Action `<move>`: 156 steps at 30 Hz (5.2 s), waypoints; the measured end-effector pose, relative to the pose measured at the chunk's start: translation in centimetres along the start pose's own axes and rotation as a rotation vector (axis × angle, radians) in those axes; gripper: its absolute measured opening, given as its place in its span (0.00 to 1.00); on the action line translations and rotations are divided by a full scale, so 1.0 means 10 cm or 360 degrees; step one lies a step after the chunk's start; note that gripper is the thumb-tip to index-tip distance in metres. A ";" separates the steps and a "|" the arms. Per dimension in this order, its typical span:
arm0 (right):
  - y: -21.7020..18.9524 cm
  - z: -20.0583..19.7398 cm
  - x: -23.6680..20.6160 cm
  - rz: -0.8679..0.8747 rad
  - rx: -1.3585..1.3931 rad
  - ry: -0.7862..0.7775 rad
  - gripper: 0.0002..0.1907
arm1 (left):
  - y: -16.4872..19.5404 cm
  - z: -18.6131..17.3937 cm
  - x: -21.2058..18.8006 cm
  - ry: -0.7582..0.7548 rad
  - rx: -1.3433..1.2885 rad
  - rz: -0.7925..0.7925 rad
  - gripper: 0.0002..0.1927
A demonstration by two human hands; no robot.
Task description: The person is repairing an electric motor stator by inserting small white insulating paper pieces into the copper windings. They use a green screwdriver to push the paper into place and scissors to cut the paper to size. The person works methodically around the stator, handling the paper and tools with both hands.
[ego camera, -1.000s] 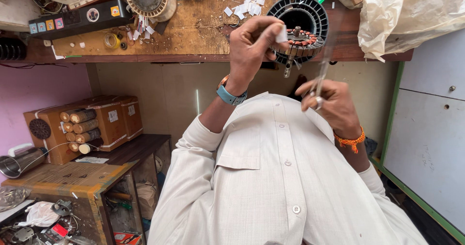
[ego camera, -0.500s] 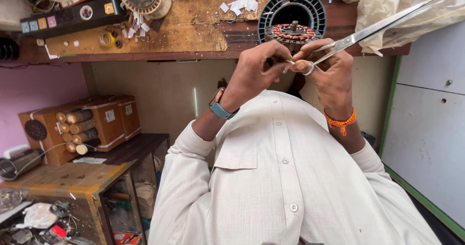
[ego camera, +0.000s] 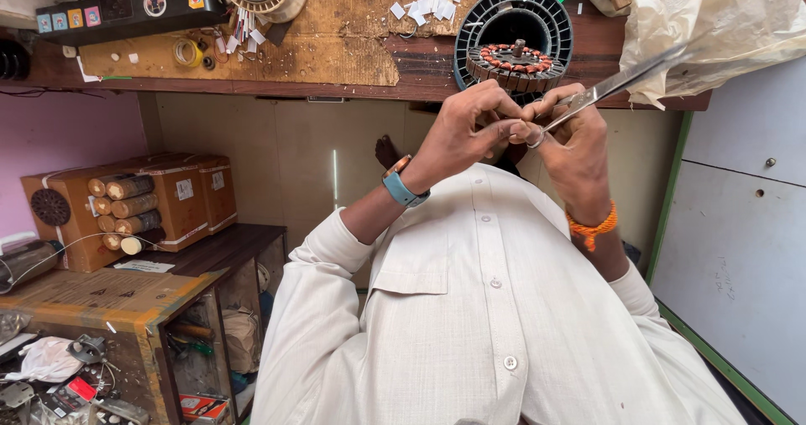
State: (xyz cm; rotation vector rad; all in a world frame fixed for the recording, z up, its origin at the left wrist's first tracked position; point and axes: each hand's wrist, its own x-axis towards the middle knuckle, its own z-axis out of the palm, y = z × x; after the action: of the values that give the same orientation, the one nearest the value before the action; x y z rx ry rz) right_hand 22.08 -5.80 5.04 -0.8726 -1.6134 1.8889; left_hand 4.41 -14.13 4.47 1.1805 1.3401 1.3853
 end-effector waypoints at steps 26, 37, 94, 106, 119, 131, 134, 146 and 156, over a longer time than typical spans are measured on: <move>0.00 -0.18 0.07 0.0596 -0.0087 -0.0907 0.38 | -0.05 -0.35 0.40 0.0415 -0.0116 -0.0101 0.09; -0.06 -0.19 0.08 0.0566 -0.0297 -0.0746 0.30 | -0.04 -0.37 0.41 0.0456 -0.0099 -0.0068 0.09; 0.07 -0.23 -0.02 0.0374 -0.0705 -0.0697 0.22 | 0.04 -0.38 0.31 0.0558 -0.0106 -0.0044 0.11; 0.10 -0.28 -0.03 0.0464 -0.0650 -0.0720 0.21 | 0.02 -0.37 0.31 0.0520 -0.0141 -0.0088 0.12; 0.10 -0.30 -0.21 0.0579 -0.0547 -0.0575 0.10 | 0.00 -0.36 0.31 0.0413 -0.0276 -0.0190 0.12; 0.17 -0.31 -0.05 0.0460 -0.0586 -0.0804 0.22 | -0.06 -0.37 0.27 0.0355 -0.0290 -0.0243 0.11; 0.15 -0.32 -0.04 0.0436 -0.0592 -0.0821 0.25 | -0.04 -0.33 0.28 0.0343 -0.0285 -0.0205 0.11; 0.16 -0.27 -0.05 0.0465 -0.0547 -0.0788 0.30 | 0.08 -0.29 0.27 0.0396 -0.0094 -0.0176 0.10; 0.12 -0.28 -0.08 0.0506 -0.0456 -0.0717 0.31 | 0.09 -0.24 0.32 0.0382 -0.0186 -0.0182 0.09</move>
State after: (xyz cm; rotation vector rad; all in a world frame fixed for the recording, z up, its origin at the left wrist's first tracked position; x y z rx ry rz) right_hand 24.75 -4.78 3.75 -0.9051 -2.1623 2.2265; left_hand 1.49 -11.52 5.66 0.8676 1.4467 1.5356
